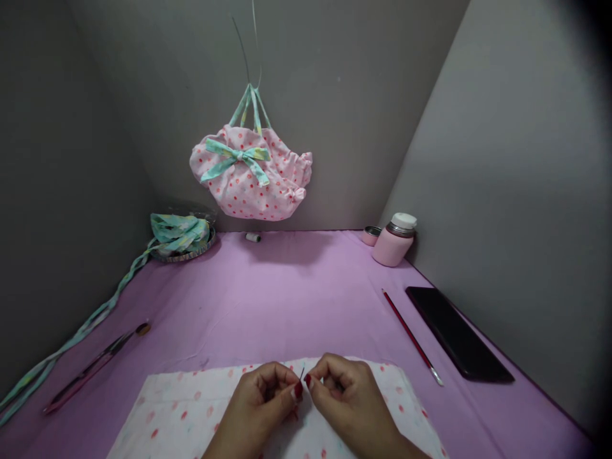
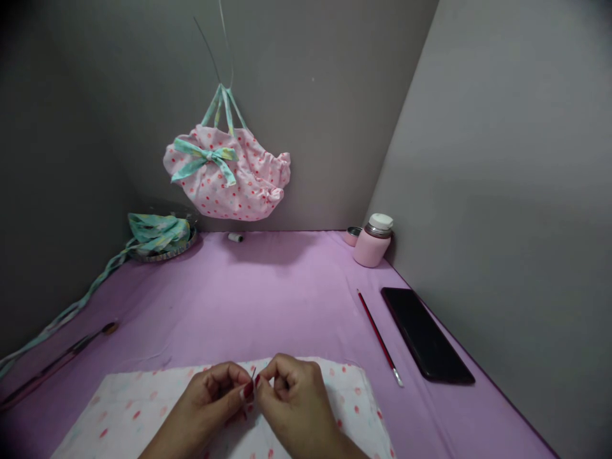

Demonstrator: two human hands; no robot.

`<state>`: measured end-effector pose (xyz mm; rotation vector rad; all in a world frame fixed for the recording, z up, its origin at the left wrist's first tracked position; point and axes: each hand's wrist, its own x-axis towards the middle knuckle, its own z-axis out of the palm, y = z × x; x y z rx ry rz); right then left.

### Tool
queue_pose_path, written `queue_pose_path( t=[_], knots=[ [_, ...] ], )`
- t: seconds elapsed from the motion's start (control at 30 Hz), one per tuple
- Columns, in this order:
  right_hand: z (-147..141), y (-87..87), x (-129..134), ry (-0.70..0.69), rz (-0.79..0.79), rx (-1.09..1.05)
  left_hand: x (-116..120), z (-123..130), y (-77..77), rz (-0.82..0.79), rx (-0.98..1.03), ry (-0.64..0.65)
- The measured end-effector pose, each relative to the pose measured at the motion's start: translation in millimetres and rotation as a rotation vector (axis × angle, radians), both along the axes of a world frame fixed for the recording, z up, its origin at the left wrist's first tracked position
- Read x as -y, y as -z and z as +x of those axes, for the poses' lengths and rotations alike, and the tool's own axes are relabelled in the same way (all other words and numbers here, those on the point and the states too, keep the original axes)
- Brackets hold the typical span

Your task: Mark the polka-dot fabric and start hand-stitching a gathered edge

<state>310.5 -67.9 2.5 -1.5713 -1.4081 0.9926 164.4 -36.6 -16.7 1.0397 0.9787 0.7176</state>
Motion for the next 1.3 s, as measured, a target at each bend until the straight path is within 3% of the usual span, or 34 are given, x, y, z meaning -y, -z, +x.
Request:
queue_pose_path(
  t=[0.33, 0.67, 1.03, 1.17, 1.3],
  knots=[
    [1, 2.9, -1, -0.03, 0.02, -0.03, 0, -2, 2.9, 0.011, 0.027, 0.015],
    [-1, 0.1, -4, -0.007, -0.076, -0.159, 1, -2, 7.2, 0.081, 0.015, 0.049],
    [10, 6.0, -12, 0.052, -0.169, -0.744, 4, -6, 14.2, 0.257, -0.173, 0.195],
    [25, 5.1, -22, 0.186, -0.198, -0.988, 4, -6, 11.3, 0.245, -0.168, 0.184],
    [49, 3.8, -36, 0.372, -0.136, -1.16, 2, -7, 3.4, 0.188, -0.072, 0.093]
  ],
)
